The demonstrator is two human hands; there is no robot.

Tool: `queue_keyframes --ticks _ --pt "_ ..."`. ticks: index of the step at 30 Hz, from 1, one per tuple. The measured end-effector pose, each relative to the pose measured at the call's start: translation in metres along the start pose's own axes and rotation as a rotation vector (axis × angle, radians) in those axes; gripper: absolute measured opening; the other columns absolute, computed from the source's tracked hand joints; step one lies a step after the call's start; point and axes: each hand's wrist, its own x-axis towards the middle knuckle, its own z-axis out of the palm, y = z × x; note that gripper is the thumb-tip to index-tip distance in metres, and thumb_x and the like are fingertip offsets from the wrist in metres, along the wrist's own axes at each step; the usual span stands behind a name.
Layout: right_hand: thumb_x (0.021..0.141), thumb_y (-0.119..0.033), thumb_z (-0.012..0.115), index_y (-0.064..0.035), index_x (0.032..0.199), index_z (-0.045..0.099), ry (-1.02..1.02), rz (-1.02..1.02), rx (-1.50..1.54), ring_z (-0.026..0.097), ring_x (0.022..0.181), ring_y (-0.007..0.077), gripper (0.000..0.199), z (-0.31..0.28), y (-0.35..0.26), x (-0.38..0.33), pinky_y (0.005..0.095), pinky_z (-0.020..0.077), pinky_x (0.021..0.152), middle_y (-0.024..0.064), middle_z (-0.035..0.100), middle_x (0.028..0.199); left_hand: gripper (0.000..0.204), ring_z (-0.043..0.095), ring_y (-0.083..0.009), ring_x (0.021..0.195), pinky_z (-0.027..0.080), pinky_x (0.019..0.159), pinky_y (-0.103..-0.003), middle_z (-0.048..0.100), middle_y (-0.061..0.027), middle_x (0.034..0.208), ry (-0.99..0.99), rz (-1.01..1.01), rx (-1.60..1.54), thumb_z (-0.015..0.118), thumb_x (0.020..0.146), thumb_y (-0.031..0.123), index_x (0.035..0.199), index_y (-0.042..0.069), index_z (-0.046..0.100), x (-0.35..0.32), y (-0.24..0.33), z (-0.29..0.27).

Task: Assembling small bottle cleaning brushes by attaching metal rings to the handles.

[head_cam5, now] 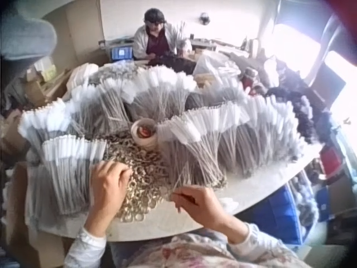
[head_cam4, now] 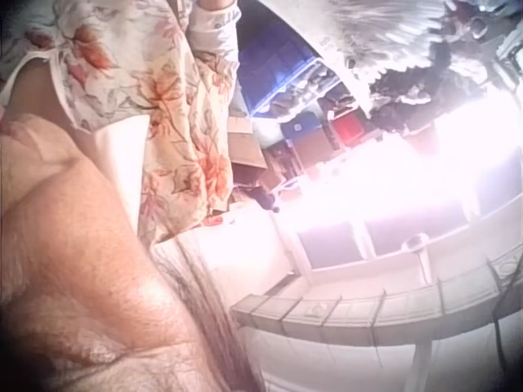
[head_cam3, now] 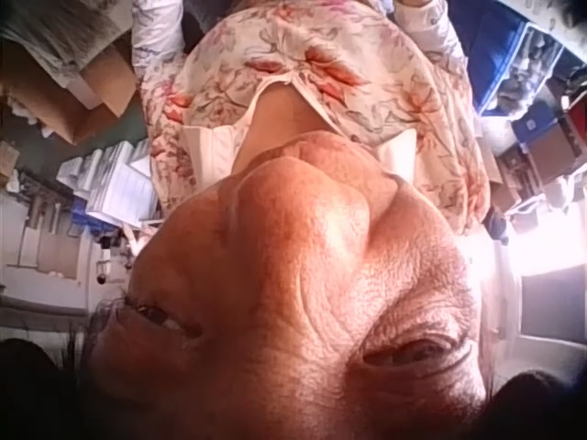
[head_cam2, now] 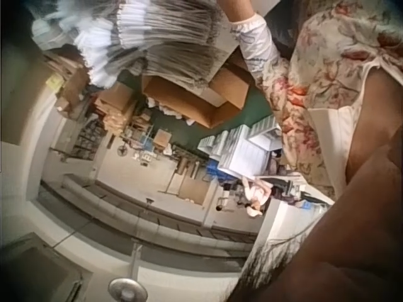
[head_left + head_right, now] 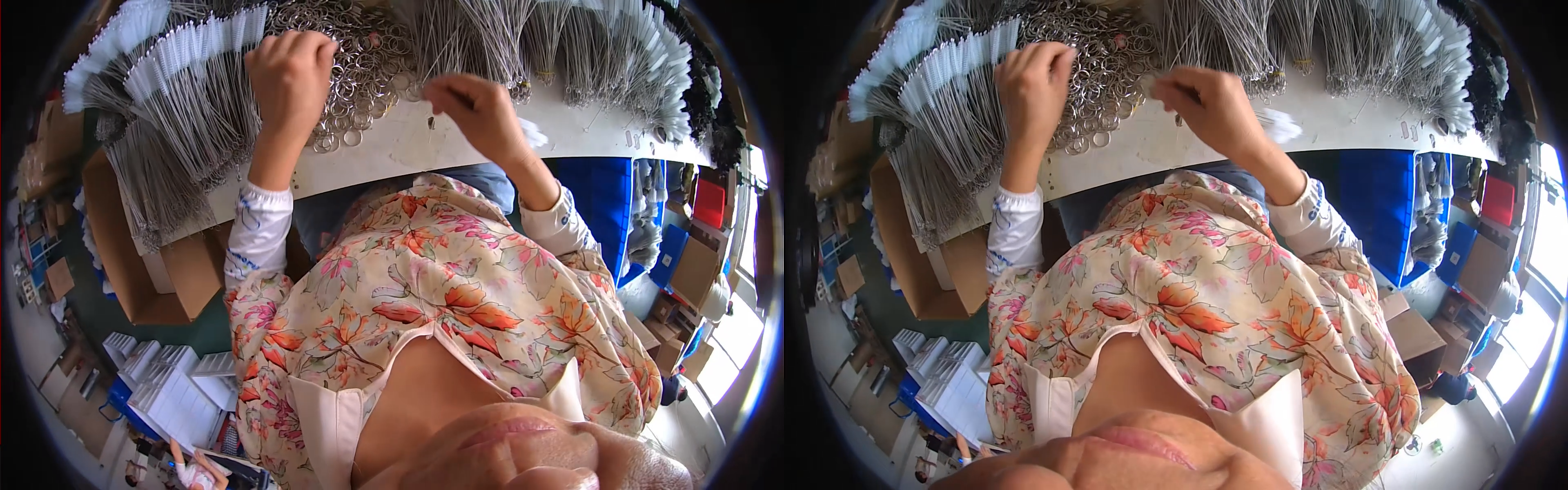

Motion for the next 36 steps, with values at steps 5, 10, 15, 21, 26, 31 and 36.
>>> queue_keyframes --ticks 5,10,15,21,26,31,36 --pt "0.086 -0.014 0.062 -0.0001 0.100 0.064 -0.027 0.018 0.314 0.055 0.064 0.0064 0.019 0.006 -0.049 0.029 0.0224 0.0457 0.057 0.0003 0.063 0.073 0.014 0.056 -0.0073 0.072 0.043 0.064 -0.021 0.062 -0.0021 0.081 -0.175 -0.510 -1.074 0.056 0.091 0.017 0.090 0.003 0.059 -0.008 0.027 -0.038" --pt "0.084 -0.009 0.063 -0.0035 0.093 0.067 0.001 -0.346 0.274 0.060 0.066 0.0101 0.011 0.028 -0.059 0.032 0.0221 0.0469 0.060 0.0044 0.063 0.083 0.012 0.058 -0.0070 0.068 0.048 0.059 -0.020 0.063 -0.0042 0.081 -0.028 -0.562 -1.137 0.057 0.090 0.011 0.089 -0.001 0.056 -0.002 0.054 -0.061" --pt "0.057 -0.010 0.065 -0.0108 0.081 0.068 0.250 -0.890 -0.366 0.061 0.067 0.0123 0.024 0.037 -0.066 0.026 0.0253 0.0493 0.053 -0.0024 0.062 0.089 0.019 0.062 -0.0112 0.082 0.053 0.071 -0.021 0.065 -0.0098 0.094 -0.095 -0.626 -1.679 0.061 0.085 0.002 0.103 -0.002 0.061 -0.011 0.043 -0.078" --pt "0.060 -0.010 0.067 -0.0101 0.081 0.068 0.128 -0.924 -0.418 0.059 0.063 0.0117 0.021 0.038 -0.072 0.024 0.0240 0.0466 0.050 -0.0013 0.060 0.088 0.024 0.064 -0.0127 0.083 0.053 0.071 -0.022 0.065 -0.0099 0.097 -0.162 -0.482 -1.319 0.063 0.079 -0.006 0.103 -0.004 0.062 -0.010 0.037 -0.102" --pt "0.081 -0.012 0.067 -0.0032 0.086 0.066 0.019 -0.255 0.211 0.056 0.059 0.0115 0.011 0.029 -0.081 0.028 0.0219 0.0450 0.052 0.0033 0.060 0.076 0.028 0.063 -0.0184 0.087 0.054 0.076 -0.027 0.063 -0.0162 0.100 0.018 -0.300 -0.927 0.057 0.074 -0.016 0.101 -0.009 0.061 -0.013 0.044 -0.103" --pt "0.089 -0.014 0.059 -0.0004 0.092 0.064 -0.113 0.068 0.671 0.046 0.057 0.0016 0.014 0.041 -0.091 0.031 0.0156 0.0336 0.047 -0.0016 0.055 0.068 0.027 0.063 -0.0191 0.089 0.055 0.077 -0.027 0.063 -0.0170 0.100 0.082 -0.181 -0.758 0.059 0.073 -0.015 0.100 -0.011 0.061 -0.013 0.041 -0.098" --pt "0.087 -0.013 0.062 0.0005 0.095 0.064 -0.264 0.118 0.618 0.050 0.062 0.0026 0.016 0.038 -0.077 0.041 0.0172 0.0397 0.053 -0.0004 0.062 0.074 0.028 0.065 -0.0155 0.081 0.054 0.075 -0.024 0.065 -0.0128 0.097 0.096 -0.246 -0.869 0.064 0.072 -0.011 0.099 -0.005 0.064 -0.015 0.036 -0.090"
